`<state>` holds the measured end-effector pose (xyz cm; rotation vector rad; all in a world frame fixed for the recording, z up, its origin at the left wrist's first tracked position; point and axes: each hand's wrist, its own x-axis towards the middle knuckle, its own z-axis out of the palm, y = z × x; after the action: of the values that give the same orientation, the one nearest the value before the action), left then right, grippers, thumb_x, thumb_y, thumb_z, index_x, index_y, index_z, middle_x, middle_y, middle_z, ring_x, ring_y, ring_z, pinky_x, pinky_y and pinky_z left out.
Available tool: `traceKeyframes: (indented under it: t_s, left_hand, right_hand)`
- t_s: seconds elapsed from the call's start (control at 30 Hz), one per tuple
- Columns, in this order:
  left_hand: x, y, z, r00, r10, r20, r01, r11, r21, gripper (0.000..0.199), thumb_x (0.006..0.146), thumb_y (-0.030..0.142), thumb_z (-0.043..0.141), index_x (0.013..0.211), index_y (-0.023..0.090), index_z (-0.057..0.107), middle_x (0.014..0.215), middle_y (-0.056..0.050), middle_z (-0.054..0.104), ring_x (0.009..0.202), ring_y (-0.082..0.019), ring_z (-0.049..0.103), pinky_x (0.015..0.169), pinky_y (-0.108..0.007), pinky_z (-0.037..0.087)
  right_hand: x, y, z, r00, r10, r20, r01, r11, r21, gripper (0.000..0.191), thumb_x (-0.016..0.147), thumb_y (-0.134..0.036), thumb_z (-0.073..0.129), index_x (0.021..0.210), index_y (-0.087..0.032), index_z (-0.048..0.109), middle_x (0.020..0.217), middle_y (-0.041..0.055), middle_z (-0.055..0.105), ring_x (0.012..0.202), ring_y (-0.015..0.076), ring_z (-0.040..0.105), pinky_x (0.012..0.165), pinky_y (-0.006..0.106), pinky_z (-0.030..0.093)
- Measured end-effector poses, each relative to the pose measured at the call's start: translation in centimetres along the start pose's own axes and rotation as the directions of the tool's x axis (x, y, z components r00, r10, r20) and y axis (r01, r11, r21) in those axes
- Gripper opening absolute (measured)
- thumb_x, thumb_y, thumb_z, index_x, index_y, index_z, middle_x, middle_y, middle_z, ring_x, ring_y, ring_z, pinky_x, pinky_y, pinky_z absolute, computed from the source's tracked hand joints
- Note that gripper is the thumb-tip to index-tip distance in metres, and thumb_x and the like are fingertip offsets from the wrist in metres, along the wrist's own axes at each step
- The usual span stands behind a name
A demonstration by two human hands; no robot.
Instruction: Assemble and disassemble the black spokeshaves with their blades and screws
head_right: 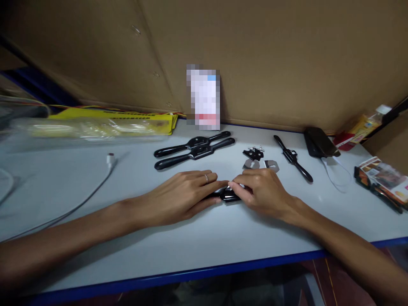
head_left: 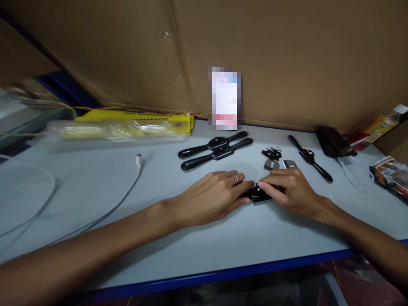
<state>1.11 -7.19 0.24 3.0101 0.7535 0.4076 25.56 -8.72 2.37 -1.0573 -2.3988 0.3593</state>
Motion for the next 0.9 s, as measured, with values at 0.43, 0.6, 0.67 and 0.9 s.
traceKeyframes:
  t_s: [0.43, 0.6, 0.67, 0.9]
  left_hand:
    - [-0.04, -0.08, 0.09, 1.000, -0.006, -0.013, 0.006, 0.999, -0.035, 0.037, 0.111, 0.039, 0.037, 0.120, 0.016, 0.064, 0.088, -0.004, 0.064, 0.076, -0.019, 0.062, 0.069, -0.031, 0.050]
    - [-0.08, -0.03, 0.06, 1.000, -0.005, -0.024, 0.004, 0.999, -0.040, 0.037, 0.111, 0.039, 0.037, 0.117, 0.016, 0.066, 0.089, -0.005, 0.065, 0.076, -0.018, 0.063, 0.068, -0.031, 0.050]
    - [-0.09, -0.01, 0.05, 1.000, -0.004, -0.020, 0.003, 0.999, -0.038, 0.037, 0.111, 0.039, 0.037, 0.117, 0.016, 0.066, 0.088, -0.005, 0.064, 0.075, -0.018, 0.062, 0.068, -0.031, 0.050]
    - [-0.04, -0.02, 0.05, 1.000, 0.001, -0.016, -0.001, 1.000, -0.020, 0.038, 0.111, 0.040, 0.037, 0.118, 0.016, 0.065, 0.088, -0.005, 0.065, 0.076, -0.019, 0.063, 0.068, -0.032, 0.050]
  right_hand:
    - [-0.06, 0.06, -0.09, 0.999, -0.019, -0.036, 0.017, 0.999, -0.046, 0.040, 0.103, -0.027, 0.054, 0.067, -0.018, 0.067, 0.060, -0.0017, 0.057, 0.056, 0.0110, 0.044, 0.059, 0.029, 0.031]
    - [-0.09, -0.10, -0.07, 0.998, -0.058, 0.006, 0.058, 0.998, 0.028, 0.041, 0.104, -0.029, 0.054, 0.065, -0.019, 0.066, 0.059, -0.0022, 0.058, 0.054, 0.0099, 0.043, 0.058, 0.028, 0.032]
    - [-0.11, -0.09, -0.05, 0.999, -0.047, 0.005, 0.047, 0.999, 0.019, 0.038, 0.104, -0.029, 0.053, 0.072, -0.018, 0.070, 0.061, -0.0015, 0.060, 0.056, 0.0106, 0.048, 0.060, 0.028, 0.033]
    - [-0.25, 0.17, -0.03, 0.998, -0.056, 0.016, 0.056, 0.998, -0.009, 0.043, 0.104, -0.031, 0.054, 0.066, -0.018, 0.068, 0.059, -0.0013, 0.059, 0.054, 0.0104, 0.043, 0.058, 0.029, 0.031]
